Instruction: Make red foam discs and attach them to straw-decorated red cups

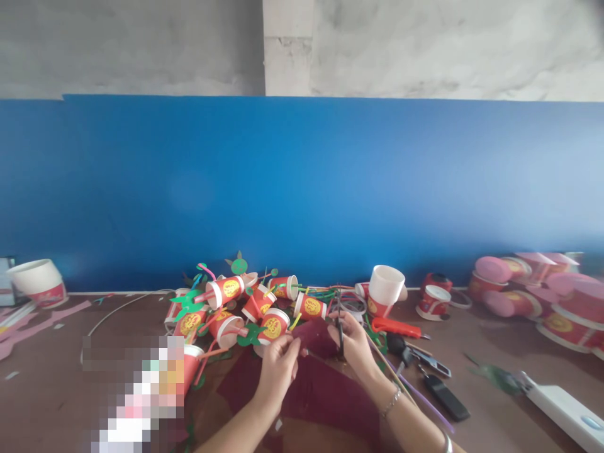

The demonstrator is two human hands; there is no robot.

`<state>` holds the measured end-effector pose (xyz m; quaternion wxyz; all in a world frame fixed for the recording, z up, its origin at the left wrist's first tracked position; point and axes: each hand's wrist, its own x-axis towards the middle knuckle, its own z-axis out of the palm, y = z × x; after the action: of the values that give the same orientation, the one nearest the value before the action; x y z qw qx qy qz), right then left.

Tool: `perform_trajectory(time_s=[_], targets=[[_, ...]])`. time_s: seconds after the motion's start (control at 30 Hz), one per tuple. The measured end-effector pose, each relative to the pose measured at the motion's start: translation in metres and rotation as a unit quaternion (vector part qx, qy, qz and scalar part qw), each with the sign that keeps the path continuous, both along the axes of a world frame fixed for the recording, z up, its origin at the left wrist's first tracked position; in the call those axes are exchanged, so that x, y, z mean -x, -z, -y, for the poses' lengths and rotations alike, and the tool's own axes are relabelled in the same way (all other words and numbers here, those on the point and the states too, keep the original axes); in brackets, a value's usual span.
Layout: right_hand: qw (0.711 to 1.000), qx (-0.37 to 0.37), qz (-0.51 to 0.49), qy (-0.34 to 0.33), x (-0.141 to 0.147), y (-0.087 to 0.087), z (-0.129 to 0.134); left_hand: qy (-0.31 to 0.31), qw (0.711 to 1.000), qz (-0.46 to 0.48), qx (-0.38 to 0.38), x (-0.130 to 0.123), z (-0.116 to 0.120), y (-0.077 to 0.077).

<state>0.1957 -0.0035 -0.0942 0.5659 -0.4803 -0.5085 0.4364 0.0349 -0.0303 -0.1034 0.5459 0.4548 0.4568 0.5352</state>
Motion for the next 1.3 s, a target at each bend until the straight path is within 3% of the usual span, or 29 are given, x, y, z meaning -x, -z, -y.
perform_trajectory(time_s=[0.07, 0.13, 0.23, 0.33, 0.47, 0.77, 1.17, 1.3], targets=[[0.994, -0.032, 0.085, 0.055, -0.001, 0.002, 0.0, -0.023, 1.0, 0.002, -0.004, 0.002, 0.0, -0.003], [0.984, -0.065, 0.152, 0.068, 0.0, 0.002, 0.003, -0.052, 0.999, 0.005, -0.014, 0.004, 0.001, -0.005], [0.977, -0.084, 0.19, -0.048, 0.006, -0.003, 0.013, -0.094, 0.995, 0.012, -0.041, 0.006, 0.003, -0.007], [0.966, -0.028, 0.167, -0.194, 0.014, -0.007, 0.023, -0.12, 0.99, 0.017, -0.068, 0.007, 0.005, -0.009], [0.956, 0.04, 0.11, -0.268, 0.023, -0.009, 0.029, -0.118, 0.991, 0.011, -0.061, 0.006, 0.006, -0.009], [0.957, 0.05, 0.069, -0.278, 0.026, -0.004, 0.029, -0.075, 0.996, 0.01, -0.043, 0.002, 0.006, -0.005], [0.962, 0.036, 0.094, -0.254, 0.025, 0.002, 0.027, -0.033, 0.998, -0.013, -0.044, 0.006, 0.003, -0.002], [0.959, 0.062, 0.134, -0.242, 0.021, -0.002, 0.026, -0.033, 0.998, -0.015, -0.044, 0.006, 0.0, -0.001]])
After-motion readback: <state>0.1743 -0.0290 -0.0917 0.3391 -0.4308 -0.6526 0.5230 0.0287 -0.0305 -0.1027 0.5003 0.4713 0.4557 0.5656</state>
